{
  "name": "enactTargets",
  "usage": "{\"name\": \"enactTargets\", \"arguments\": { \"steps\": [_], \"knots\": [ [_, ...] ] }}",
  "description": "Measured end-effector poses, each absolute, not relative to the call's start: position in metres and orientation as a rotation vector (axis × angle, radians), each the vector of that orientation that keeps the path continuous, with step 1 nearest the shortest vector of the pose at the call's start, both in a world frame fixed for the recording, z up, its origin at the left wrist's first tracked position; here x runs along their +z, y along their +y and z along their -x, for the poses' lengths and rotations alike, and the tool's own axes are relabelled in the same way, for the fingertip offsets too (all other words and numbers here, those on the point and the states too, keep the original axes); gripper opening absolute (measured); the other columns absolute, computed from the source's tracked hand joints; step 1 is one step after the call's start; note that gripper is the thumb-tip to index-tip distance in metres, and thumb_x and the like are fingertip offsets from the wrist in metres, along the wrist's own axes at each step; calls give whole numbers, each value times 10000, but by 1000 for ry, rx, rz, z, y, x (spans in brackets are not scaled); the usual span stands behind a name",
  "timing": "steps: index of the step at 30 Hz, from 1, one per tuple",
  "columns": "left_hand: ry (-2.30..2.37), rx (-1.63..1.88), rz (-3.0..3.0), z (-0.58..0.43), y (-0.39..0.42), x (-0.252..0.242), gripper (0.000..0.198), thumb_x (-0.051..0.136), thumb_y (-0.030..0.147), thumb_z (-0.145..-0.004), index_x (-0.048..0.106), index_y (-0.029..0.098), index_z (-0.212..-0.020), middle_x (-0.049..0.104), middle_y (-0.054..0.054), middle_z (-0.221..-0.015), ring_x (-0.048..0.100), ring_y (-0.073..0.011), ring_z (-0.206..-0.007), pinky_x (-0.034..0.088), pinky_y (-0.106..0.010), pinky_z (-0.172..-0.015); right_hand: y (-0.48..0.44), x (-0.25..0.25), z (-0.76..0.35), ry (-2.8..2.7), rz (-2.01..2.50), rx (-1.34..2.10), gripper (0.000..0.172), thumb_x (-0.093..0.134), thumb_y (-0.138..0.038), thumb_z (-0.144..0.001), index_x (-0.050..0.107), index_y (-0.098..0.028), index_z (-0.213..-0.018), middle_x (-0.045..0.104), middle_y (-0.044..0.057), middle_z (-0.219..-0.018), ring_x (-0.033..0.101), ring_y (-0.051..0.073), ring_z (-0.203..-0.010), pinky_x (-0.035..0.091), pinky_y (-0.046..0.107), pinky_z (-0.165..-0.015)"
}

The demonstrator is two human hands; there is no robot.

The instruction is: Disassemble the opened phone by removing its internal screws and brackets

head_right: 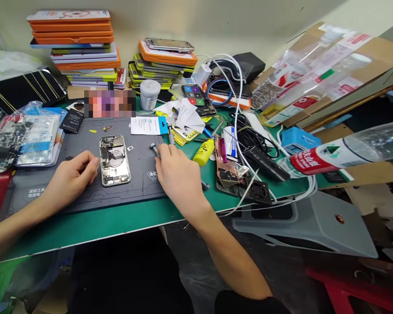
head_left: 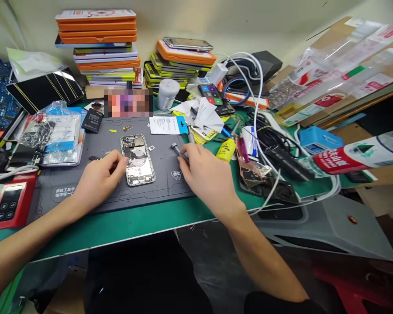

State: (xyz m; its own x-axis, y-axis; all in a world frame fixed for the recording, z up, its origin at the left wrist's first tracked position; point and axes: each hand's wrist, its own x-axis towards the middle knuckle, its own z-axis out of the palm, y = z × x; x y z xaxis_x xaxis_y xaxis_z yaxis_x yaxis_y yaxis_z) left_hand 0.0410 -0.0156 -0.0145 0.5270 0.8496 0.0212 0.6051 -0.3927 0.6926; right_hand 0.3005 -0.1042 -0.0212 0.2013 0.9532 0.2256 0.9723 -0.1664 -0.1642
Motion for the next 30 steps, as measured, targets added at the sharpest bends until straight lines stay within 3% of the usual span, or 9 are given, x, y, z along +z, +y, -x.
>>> {"name": "enactTargets", "arguments": {
  "steps": [3, 5, 8, 12, 15, 18, 23, 26, 30],
  "knots": [
    [1171, 495, -2144, -41, -15, -16, 381, 421, 518, -1059, 491, 239, -810, 570, 41, -645, 481, -149, -576, 325, -302, -638, -118, -20, -325, -1740, 2200, -18, 248, 493, -359, -1089, 666, -222, -1200, 807, 66, -952, 734, 239, -787, 398, 311, -636],
    [1173, 490, -2153, -41, -16, -17, 371, 418, 505, -1057, 490, 239, -810, 574, 40, -647, 484, -148, -578, 318, -301, -637, -130, -20, -346, -1670, 2223, -16, 280, 484, -352, -1085, 704, -209, -1183, 814, 85, -941, 708, 229, -711, 410, 326, -634],
    [1172, 481, -2157, -42, -16, -18, 357, 422, 490, -1052, 492, 237, -810, 590, 37, -657, 499, -148, -587, 319, -299, -643, -151, -26, -368, -1660, 2286, -144, 325, 539, -451, -1059, 759, -212, -1075, 815, 107, -1001, 710, 250, -760, 399, 337, -638],
    [1164, 482, -2147, -44, -18, -18, 335, 424, 459, -1050, 483, 238, -807, 585, 39, -644, 498, -148, -576, 312, -299, -635, -174, -36, -369, -1803, 2330, -250, 533, 447, -617, -1074, 772, -194, -1088, 787, 121, -1033, 715, 300, -804, 351, 335, -572],
    [1158, 490, -2136, -45, -19, -17, 323, 434, 442, -1047, 474, 238, -800, 579, 42, -636, 499, -147, -572, 311, -300, -631, -183, -38, -364, -1790, 2376, -402, 489, 480, -556, -1074, 773, -176, -978, 785, 140, -969, 733, 322, -847, 317, 337, -543],
    [1160, 501, -2119, -44, -19, -17, 338, 427, 447, -1058, 470, 239, -794, 579, 40, -642, 499, -146, -579, 313, -303, -632, -180, -37, -363, -1619, 2416, -420, 440, 501, -529, -1052, 767, -179, -1038, 807, 137, -890, 704, 299, -701, 280, 344, -535],
    [1161, 503, -2090, -43, -20, -18, 327, 402, 452, -1076, 472, 244, -834, 593, 36, -671, 509, -150, -598, 328, -314, -640, -158, -26, -353, -1415, 1983, -49, 406, 644, -549, -952, 805, -213, -1113, 786, 86, -954, 713, 239, -709, 502, 382, -642],
    [1166, 498, -2066, -44, -20, -18, 250, 413, 423, -1081, 479, 249, -915, 618, 40, -691, 538, -154, -617, 347, -316, -647, -141, -13, -338, -1326, 1811, 272, 304, 787, -484, -867, 835, -255, -1060, 764, 35, -967, 644, 140, -559, 533, 348, -585],
    [1177, 485, -2047, -44, -19, -20, 192, 463, 405, -1086, 490, 251, -975, 652, 45, -723, 568, -151, -636, 377, -315, -657, -112, -2, -329, -1206, 1601, 684, 265, 915, -397, -720, 813, -233, -901, 745, 6, -779, 644, 131, -518, 519, 306, -515]
  ]
}}
